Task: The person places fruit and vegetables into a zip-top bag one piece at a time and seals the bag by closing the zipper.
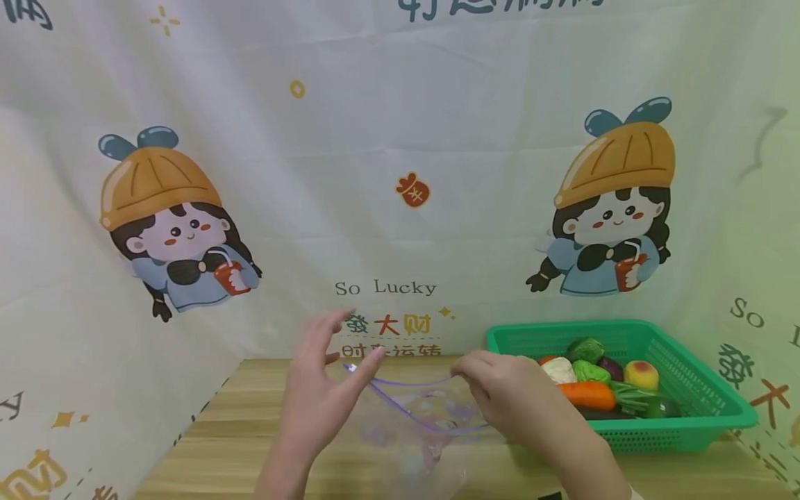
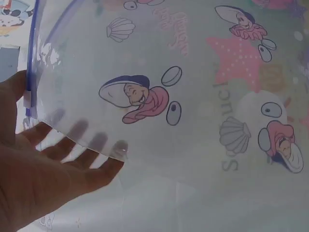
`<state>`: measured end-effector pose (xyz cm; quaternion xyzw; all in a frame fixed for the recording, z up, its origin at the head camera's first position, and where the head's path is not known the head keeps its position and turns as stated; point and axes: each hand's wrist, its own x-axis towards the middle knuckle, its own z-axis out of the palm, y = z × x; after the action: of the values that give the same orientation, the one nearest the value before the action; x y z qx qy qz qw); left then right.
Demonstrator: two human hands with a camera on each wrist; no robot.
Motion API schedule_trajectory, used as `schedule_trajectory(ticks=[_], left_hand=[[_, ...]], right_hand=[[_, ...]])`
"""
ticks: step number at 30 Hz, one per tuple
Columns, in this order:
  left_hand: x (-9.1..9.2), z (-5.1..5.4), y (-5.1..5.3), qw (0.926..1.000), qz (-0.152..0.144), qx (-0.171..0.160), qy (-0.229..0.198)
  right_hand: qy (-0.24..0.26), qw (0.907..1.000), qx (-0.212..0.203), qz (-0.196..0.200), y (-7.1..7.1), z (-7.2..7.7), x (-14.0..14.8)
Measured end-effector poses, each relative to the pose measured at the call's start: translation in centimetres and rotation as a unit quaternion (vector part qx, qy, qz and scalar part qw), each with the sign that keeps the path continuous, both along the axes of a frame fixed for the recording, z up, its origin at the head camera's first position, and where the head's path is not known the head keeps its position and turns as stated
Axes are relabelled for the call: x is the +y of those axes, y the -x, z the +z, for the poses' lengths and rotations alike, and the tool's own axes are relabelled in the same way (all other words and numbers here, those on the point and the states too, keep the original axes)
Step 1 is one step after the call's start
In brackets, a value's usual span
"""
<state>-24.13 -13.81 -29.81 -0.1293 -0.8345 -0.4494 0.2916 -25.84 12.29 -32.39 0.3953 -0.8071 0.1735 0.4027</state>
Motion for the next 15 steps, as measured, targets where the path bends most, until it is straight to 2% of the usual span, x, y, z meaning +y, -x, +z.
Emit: schedule_trajectory(ticks=[2, 4, 5, 7, 9, 10, 11, 15], left_hand=[[-0.2, 0.0, -0.3, 0.9982, -0.042, -0.022, 0.038], [-0.3, 0.0, -0.7, 0.9893, -0.109, -0.056, 0.079], [-0.3, 0.0, -0.9, 0.9815, -0.143, -0.078, 0.1], [-0.2, 0.1, -1.4, 0.9609, -0.211, -0.124, 0.129], [0.2, 0.0, -1.7, 0.9451, -0.252, -0.155, 0.138], [0.5, -0.1, -1.7, 0.9421, -0.258, -0.166, 0.136], [0.8, -0.2, -1.6, 0.9426, -0.257, -0.17, 0.129], [2.1, -0.9, -1.1, 0.9563, -0.224, -0.174, 0.071]], right_hand=[[0.011, 0.9996, 0.025, 0.003, 0.0, 0.0, 0.0], [0.018, 0.999, 0.041, -0.001, 0.0, 0.0, -0.1], [0.019, 0.9987, 0.048, -0.002, 0.0, 0.0, -0.1], [0.015, 0.9985, 0.052, 0.003, 0.1, 0.1, -0.2], [0.001, 0.9985, 0.052, 0.019, 0.1, 0.1, -0.5], [-0.008, 0.9983, 0.049, 0.028, 0.0, 0.1, -0.6], [-0.018, 0.9979, 0.048, 0.039, -0.1, 0.2, -0.8], [-0.053, 0.9949, 0.033, 0.079, -0.8, -0.1, -2.1]])
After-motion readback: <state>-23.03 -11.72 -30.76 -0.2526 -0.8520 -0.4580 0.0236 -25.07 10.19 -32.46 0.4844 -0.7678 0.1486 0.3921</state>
